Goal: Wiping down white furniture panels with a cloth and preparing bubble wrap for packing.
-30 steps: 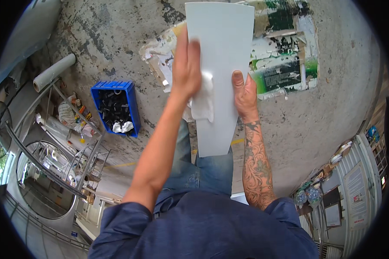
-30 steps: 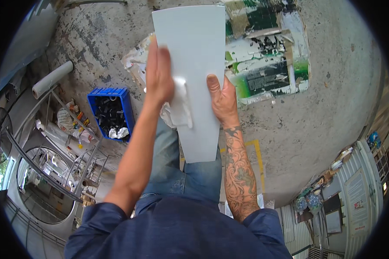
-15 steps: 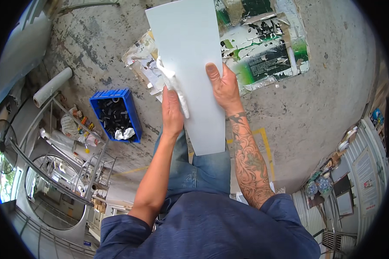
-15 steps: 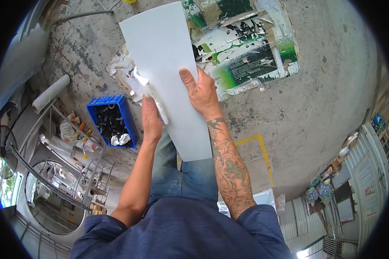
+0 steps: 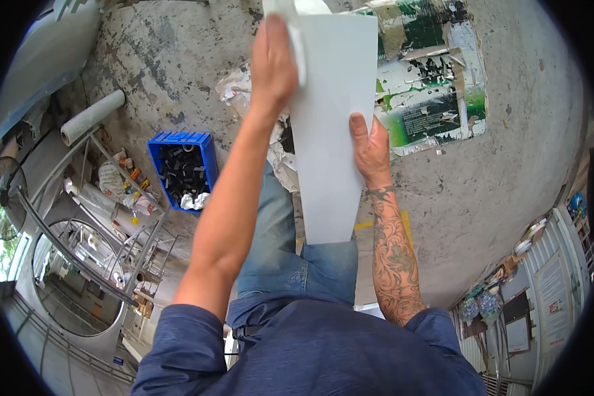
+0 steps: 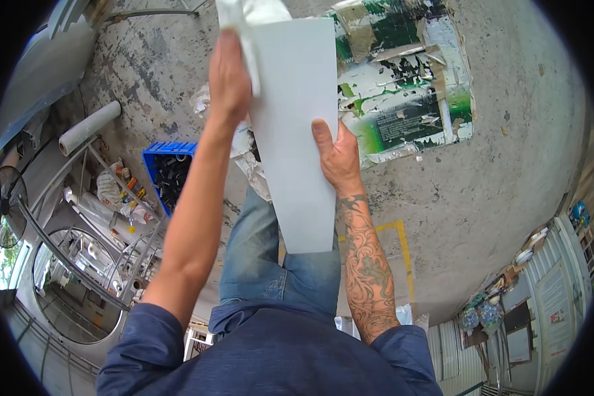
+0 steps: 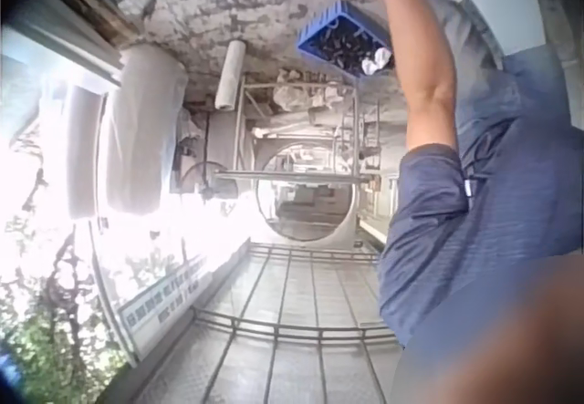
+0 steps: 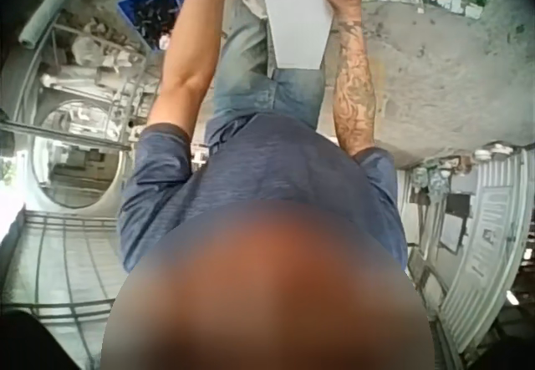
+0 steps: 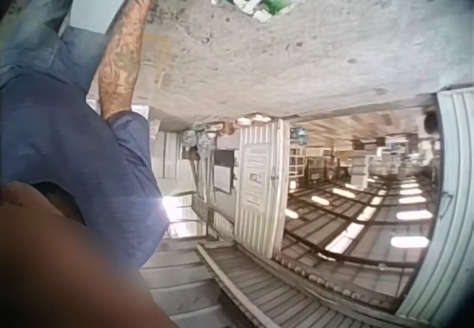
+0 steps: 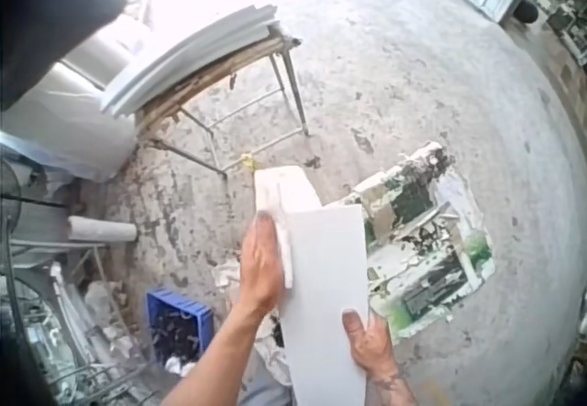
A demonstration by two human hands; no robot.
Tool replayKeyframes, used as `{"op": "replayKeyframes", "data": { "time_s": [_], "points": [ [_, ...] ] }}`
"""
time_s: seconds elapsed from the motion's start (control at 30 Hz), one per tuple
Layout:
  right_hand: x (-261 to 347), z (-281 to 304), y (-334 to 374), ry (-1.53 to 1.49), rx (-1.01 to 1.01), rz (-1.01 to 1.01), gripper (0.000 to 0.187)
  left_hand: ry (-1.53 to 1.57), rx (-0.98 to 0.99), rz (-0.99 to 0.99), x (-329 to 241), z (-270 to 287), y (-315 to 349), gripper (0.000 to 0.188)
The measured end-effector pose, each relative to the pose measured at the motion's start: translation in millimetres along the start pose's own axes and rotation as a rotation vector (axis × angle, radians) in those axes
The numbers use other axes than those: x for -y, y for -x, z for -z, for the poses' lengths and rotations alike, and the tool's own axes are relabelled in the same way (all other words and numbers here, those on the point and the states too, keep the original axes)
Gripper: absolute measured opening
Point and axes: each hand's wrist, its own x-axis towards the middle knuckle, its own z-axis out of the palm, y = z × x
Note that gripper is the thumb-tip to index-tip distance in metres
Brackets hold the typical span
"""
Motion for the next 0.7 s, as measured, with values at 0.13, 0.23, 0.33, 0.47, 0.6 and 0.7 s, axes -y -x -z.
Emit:
{"op": "replayKeyframes", "data": {
  "time_s": [0.13, 0.23, 0.33, 0.47, 0.6, 0.7],
  "points": [
    [2, 4, 2, 0.002, 0.024, -0.028, 0.063, -0.232, 0.132, 0.161, 11, 21, 136, 0.032],
    [-2, 11, 0, 0.016, 0.029, -0.006, 0.062, -0.053, 0.061, 0.274, -8, 12, 189, 0.036],
    [-4, 12, -2, 0.006, 0.040, -0.016, 0.062, -0.133, 0.060, 0.261, -16, 6, 171, 0.035],
    [4, 6, -4, 0.012, 0.016, 0.000, 0.062, -0.381, 0.167, 0.064, 0, 14, 50, 0.032],
    [0, 9, -5, 0.022, 0.035, 0.001, 0.061, -0.105, 0.188, 0.243, -15, 8, 33, 0.036],
    [4, 8, -5, -0.011, 0.076, -0.051, 0.061, -0.163, 0.168, 0.265, 17, 21, 153, 0.045]
  ]
}}
